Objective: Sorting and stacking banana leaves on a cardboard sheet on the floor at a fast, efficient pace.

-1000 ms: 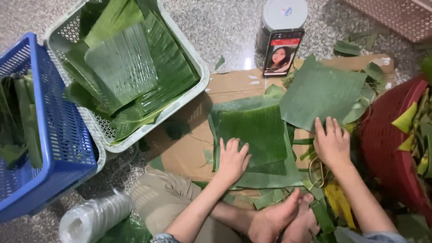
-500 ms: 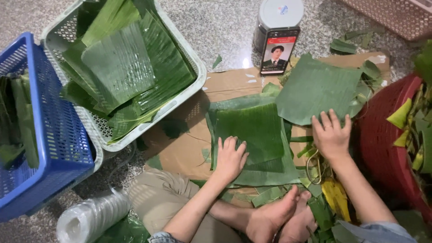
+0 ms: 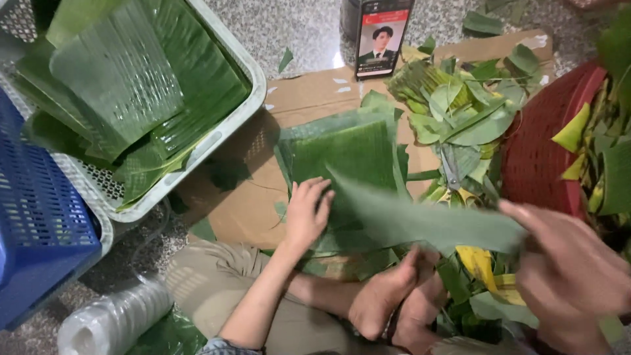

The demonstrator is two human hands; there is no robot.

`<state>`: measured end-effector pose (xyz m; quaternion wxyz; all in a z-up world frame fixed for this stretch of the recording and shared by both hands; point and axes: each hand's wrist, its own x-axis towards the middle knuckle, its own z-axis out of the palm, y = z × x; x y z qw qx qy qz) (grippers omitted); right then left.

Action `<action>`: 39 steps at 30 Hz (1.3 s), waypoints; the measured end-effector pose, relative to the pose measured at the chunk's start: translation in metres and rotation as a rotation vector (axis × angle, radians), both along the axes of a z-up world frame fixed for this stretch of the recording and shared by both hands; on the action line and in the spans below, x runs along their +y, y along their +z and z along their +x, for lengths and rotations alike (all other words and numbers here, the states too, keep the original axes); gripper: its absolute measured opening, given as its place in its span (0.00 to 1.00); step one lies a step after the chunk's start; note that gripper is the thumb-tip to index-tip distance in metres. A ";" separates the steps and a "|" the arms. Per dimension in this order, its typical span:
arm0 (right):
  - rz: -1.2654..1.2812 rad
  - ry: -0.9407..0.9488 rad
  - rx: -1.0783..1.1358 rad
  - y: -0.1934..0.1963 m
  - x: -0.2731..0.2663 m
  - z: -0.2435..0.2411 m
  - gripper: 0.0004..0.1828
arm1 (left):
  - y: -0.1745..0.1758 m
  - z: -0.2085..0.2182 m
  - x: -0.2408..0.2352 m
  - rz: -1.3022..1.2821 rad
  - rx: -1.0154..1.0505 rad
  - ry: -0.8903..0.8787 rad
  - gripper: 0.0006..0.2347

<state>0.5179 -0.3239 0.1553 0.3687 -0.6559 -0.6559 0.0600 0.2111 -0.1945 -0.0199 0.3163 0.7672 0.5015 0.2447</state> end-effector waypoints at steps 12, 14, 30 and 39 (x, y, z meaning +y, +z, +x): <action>-0.518 -0.249 0.524 -0.091 0.022 0.003 0.15 | -0.008 -0.018 -0.015 -1.136 -0.868 -0.008 0.21; -0.519 -0.280 0.574 -0.092 0.021 0.003 0.15 | -0.021 -0.016 -0.021 -1.113 -0.920 0.073 0.21; -0.364 -0.511 0.627 -0.145 0.015 0.027 0.17 | 0.118 -0.101 0.120 0.389 -0.093 0.159 0.19; -0.167 -0.382 0.712 -0.224 0.030 0.075 0.14 | 0.016 -0.280 0.220 0.193 0.794 0.238 0.29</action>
